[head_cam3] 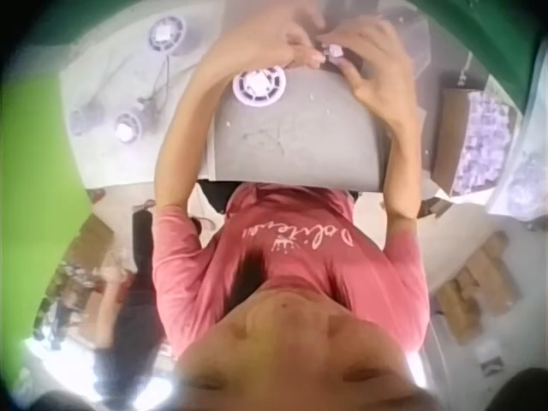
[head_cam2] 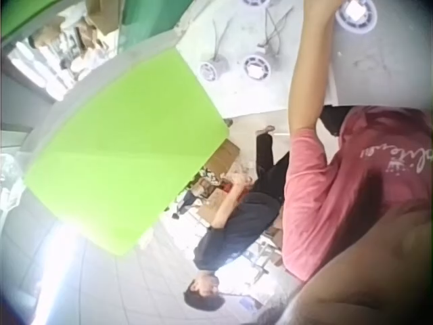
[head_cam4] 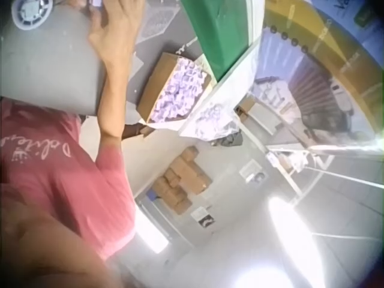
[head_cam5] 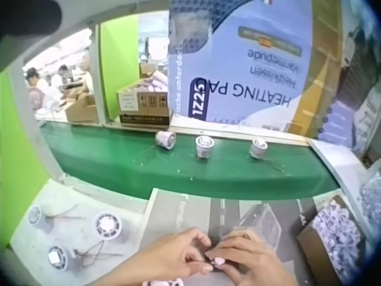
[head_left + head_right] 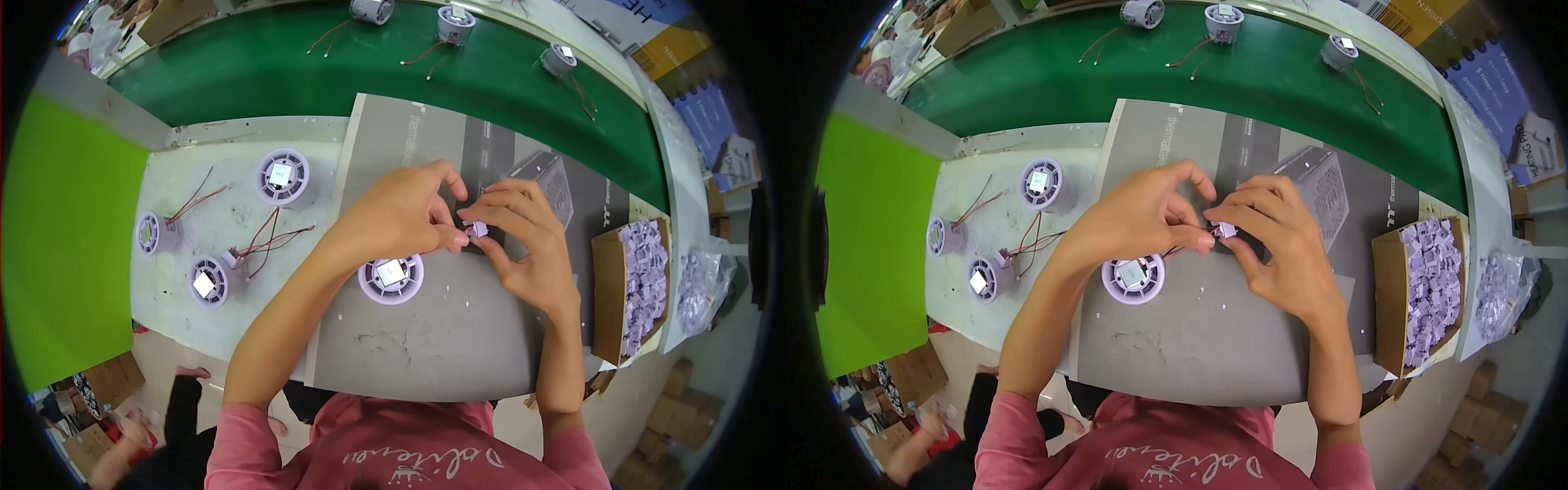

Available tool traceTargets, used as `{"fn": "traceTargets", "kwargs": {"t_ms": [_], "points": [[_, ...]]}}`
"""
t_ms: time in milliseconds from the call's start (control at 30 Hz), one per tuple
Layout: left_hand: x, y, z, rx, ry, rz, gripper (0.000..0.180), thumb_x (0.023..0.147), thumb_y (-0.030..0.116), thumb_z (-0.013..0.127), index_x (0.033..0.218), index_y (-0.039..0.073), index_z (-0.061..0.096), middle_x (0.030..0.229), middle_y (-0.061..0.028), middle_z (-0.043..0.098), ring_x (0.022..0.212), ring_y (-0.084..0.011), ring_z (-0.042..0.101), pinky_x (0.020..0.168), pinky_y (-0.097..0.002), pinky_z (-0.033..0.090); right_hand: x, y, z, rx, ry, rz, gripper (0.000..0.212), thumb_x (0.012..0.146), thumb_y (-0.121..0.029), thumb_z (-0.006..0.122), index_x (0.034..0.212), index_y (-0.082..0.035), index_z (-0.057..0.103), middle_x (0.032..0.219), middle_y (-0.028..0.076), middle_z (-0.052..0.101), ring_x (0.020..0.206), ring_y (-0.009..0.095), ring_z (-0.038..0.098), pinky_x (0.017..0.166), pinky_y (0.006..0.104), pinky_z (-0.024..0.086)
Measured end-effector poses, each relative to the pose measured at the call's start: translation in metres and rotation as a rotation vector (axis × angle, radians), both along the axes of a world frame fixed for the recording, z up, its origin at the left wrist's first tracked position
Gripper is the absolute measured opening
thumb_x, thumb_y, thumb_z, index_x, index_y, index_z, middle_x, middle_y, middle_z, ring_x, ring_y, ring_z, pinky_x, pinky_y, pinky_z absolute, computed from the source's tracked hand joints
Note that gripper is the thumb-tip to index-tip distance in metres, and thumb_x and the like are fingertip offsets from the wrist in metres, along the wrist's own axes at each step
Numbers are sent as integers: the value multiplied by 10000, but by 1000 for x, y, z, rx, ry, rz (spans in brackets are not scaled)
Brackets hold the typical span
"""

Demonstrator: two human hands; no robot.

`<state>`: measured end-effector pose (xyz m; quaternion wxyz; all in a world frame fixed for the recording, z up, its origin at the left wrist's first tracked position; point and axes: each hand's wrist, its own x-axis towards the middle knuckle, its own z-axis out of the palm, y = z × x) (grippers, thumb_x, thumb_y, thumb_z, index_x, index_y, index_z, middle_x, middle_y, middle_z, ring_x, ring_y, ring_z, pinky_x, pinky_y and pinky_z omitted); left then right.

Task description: The person attaches a small connector to the wires of a cooling fan component by hand.

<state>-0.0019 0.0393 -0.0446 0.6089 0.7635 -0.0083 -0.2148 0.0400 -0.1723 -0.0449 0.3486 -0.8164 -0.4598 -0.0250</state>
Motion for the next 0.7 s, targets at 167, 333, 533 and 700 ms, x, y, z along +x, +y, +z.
{"fn": "traceTargets", "kwargs": {"t_ms": [167, 333, 533, 700], "points": [[-39, 1, 30, 677, -515, -10, 531, 731, 230, 841, 1137, 78, 534, 1011, -109, 697, 857, -311, 667, 718, -393, 508, -12, 5, 5, -70, -16, -9, 463, 634, 31, 772, 1075, -76, 679, 1019, 77, 669, 1068, 301, 573, 907, 424, 461], [-68, 3, 42, 834, -332, -179, 573, 649, 208, 859, 1124, 99, 558, 1037, -103, 658, 917, -352, 641, 741, -411, 510, -23, 11, -3, -96, -57, 126, 431, 730, -28, 731, 1145, -47, 614, 1010, 96, 667, 1063, 291, 581, 950, 420, 425], [-57, 19, 19, 627, -405, -128, 579, 635, 153, 854, 1141, 86, 580, 1050, -109, 674, 922, -343, 659, 764, -400, 529, -31, 18, -4, 46, 103, 70, 392, 759, 18, 720, 1133, -40, 615, 991, 98, 673, 924, 299, 625, 869, 409, 472], [-53, 19, 12, 389, -377, -25, 603, 639, 136, 860, 1179, 73, 599, 1079, -115, 687, 939, -303, 691, 804, -360, 567, -23, 11, -10, 175, 163, 51, 316, 754, 38, 738, 1055, -16, 657, 978, 127, 700, 838, 308, 654, 789, 387, 507]]}}
